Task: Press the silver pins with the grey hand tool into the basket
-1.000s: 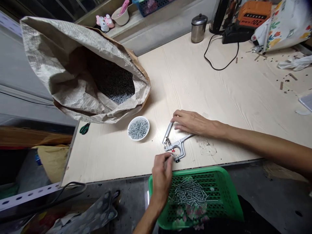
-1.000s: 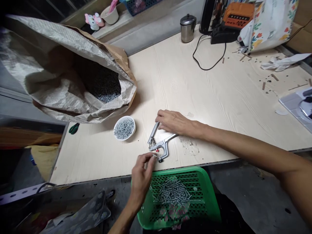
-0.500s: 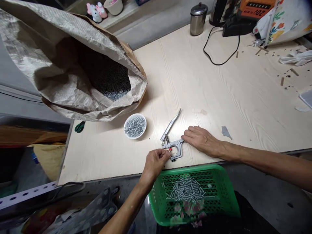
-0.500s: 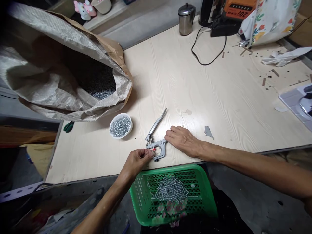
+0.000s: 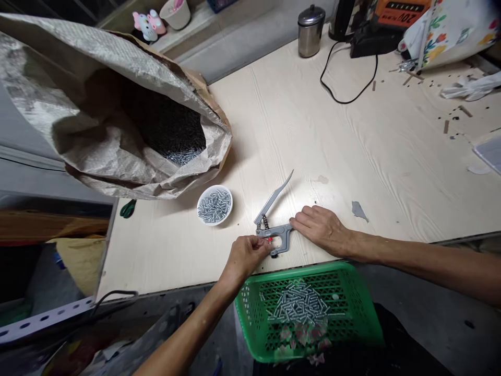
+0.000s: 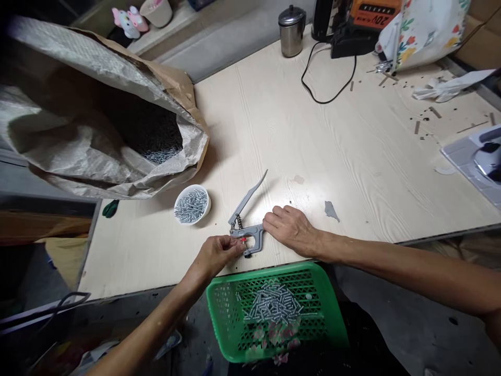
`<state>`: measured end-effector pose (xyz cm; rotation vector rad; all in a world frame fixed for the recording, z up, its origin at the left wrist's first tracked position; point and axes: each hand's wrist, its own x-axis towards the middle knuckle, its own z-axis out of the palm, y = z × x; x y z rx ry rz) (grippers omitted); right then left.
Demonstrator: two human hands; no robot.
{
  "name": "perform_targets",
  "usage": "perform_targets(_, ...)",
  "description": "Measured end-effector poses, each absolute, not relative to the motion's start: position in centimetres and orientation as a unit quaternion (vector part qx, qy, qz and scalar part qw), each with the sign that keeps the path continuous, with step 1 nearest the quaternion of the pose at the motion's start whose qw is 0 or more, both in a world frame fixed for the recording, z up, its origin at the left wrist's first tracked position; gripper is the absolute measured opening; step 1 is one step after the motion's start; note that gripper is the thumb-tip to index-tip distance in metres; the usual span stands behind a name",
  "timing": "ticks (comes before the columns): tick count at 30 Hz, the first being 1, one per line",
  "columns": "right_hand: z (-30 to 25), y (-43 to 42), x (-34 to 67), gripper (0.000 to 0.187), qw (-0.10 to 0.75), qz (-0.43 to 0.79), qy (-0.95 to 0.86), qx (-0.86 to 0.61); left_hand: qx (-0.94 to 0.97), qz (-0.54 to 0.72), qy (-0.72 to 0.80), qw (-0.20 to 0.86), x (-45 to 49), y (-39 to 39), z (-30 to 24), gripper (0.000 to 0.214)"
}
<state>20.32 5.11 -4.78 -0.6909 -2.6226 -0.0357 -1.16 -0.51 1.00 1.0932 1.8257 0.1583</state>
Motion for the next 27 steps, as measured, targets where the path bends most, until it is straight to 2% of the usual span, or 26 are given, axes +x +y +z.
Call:
perform_targets(3,-4.8,5.0,20.2,0.026,0.22,-0.023,-0.945,-0.242,0.449,0.062,0.747,0.486,-1.2,-0.8,1.0,0.029)
perform_targets(7,-5.0,5.1,20.0,0.024,0.209,-0.008,-0.946,-0.248,0.393,0.052,0.738,0.546,-1.4,-0.5,0.9,0.024)
perform_targets(14,-4.5,5.9,20.1,0.009,0.135,0.106,-0.948,-0.269,0.326,0.055,0.75,0.572,-1.0,0.2,0.8,0.025)
perform_targets(15,-4.2,6.3,20.3,0.021,0.131,0.125,-0.948,-0.261,0.318,0.054,0.751,0.576,-1.0,0.3,0.8,0.026)
perform_targets(18,-3.3,8.4,20.7,0.074,0.123,0.145,-0.952,-0.241,0.311,0.049,0.754,0.577,-0.9,0.4,0.9,0.027)
perform_targets(20,-3.1,10.1,20.7,0.094,0.101,0.139,-0.957,-0.232,0.316,0.051,0.752,0.576,-0.9,0.3,1.0,0.027)
perform_targets(23,-2.8,12.1,20.1,0.103,0.05,0.14,-0.967,-0.207,0.326,0.057,0.747,0.577,-0.8,0.2,1.1,0.027)
perform_targets(27,-1.7,12.8,19.0,0.093,-0.01,0.135,-0.97,-0.2,0.327,0.062,0.745,0.578,-0.8,0.2,1.0,0.028)
